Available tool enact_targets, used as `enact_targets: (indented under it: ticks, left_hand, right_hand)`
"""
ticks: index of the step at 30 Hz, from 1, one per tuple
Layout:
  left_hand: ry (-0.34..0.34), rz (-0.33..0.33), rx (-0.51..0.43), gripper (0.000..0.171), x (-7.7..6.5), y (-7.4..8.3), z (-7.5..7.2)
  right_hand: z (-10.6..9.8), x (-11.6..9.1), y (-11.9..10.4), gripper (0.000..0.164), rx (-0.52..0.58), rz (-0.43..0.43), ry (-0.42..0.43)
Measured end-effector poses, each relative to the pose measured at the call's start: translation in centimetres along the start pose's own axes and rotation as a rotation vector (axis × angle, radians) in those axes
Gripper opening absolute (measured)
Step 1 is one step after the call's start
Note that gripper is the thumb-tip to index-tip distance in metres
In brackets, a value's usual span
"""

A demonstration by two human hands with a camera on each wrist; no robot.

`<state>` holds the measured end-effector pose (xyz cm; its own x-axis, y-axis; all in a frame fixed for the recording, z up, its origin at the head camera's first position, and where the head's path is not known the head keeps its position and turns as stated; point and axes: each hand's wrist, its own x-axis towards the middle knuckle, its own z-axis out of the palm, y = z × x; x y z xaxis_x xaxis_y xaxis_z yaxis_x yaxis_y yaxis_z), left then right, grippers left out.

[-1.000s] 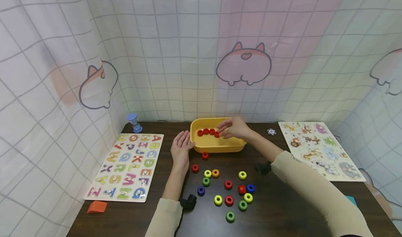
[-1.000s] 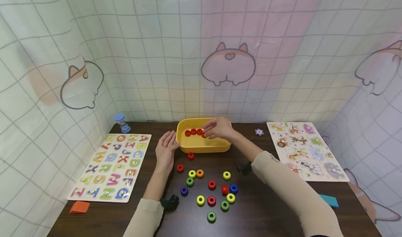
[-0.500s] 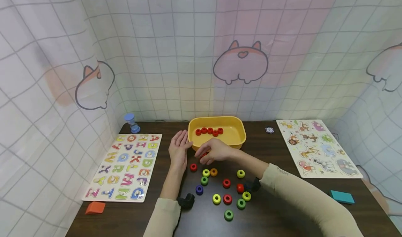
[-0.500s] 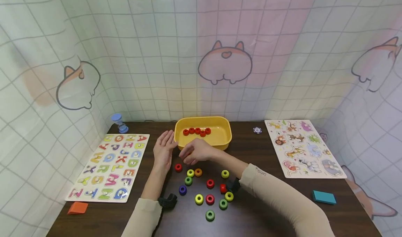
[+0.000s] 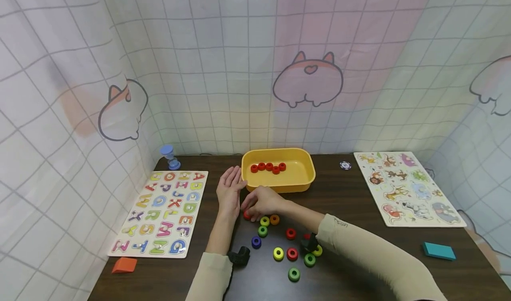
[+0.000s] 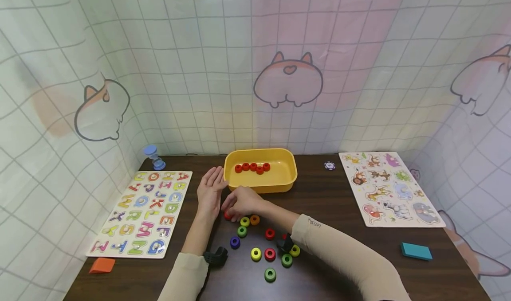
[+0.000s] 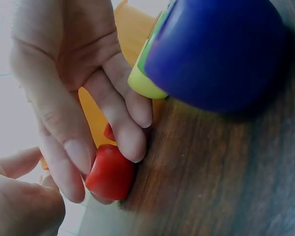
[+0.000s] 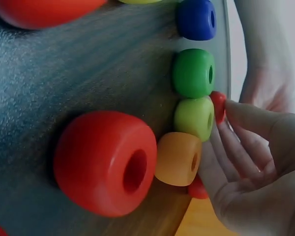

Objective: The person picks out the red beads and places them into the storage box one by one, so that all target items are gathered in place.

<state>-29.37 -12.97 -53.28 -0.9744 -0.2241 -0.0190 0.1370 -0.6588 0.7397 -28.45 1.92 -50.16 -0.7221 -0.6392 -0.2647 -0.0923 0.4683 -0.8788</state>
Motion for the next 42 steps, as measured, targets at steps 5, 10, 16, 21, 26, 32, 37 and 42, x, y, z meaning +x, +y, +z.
enact_targets:
  ticks: [5, 10, 16, 21, 26, 32, 37, 42]
  left_hand:
    - [0.001, 0.007, 0.005, 0.067, 0.1, -0.1, -0.2]
    - [0.012, 0.016, 0.027, 0.067, 0.3, -0.2, -0.2]
    - [0.020, 0.010, 0.039, 0.068, 0.4, -0.4, -0.3]
    - [0.030, -0.006, 0.041, 0.067, 0.3, -0.6, -0.4]
    - [0.007, -0.005, 0.032, 0.068, 0.2, -0.7, -0.4]
    - [0.015, 0.015, 0.041, 0.067, 0.2, -0.6, -0.1]
    - [0.006, 0.009, 0.042, 0.066, 0.2, -0.5, 0.0]
    - [0.011, 0.003, 0.055, 0.066, 0.2, -0.4, -0.2]
  right_hand:
    - [-0.7, -0.2, -0.2, 0.017, 0.033, -0.001, -0.011]
    - [-2.8, -0.8, -1.4, 0.019, 0.051, -0.032, -0.029]
    - [-6.6, -0.8, -3.6, 0.022, 0.149, -0.009, -0.001]
    - [-8.8, 0.6, -4.4, 0.024, 0.180, 0.035, 0.045]
    - [-10.0, 2.8, -3.7, 0.026, 0.170, 0.109, 0.070]
    - [-10.4, 5.4, -2.0, 0.027, 0.115, 0.177, 0.064]
    - [-10.2, 6.9, -0.2, 0.026, 0.110, 0.210, 0.081]
    - [-9.7, 7.4, 0.6, 0.027, 0.125, 0.215, 0.106]
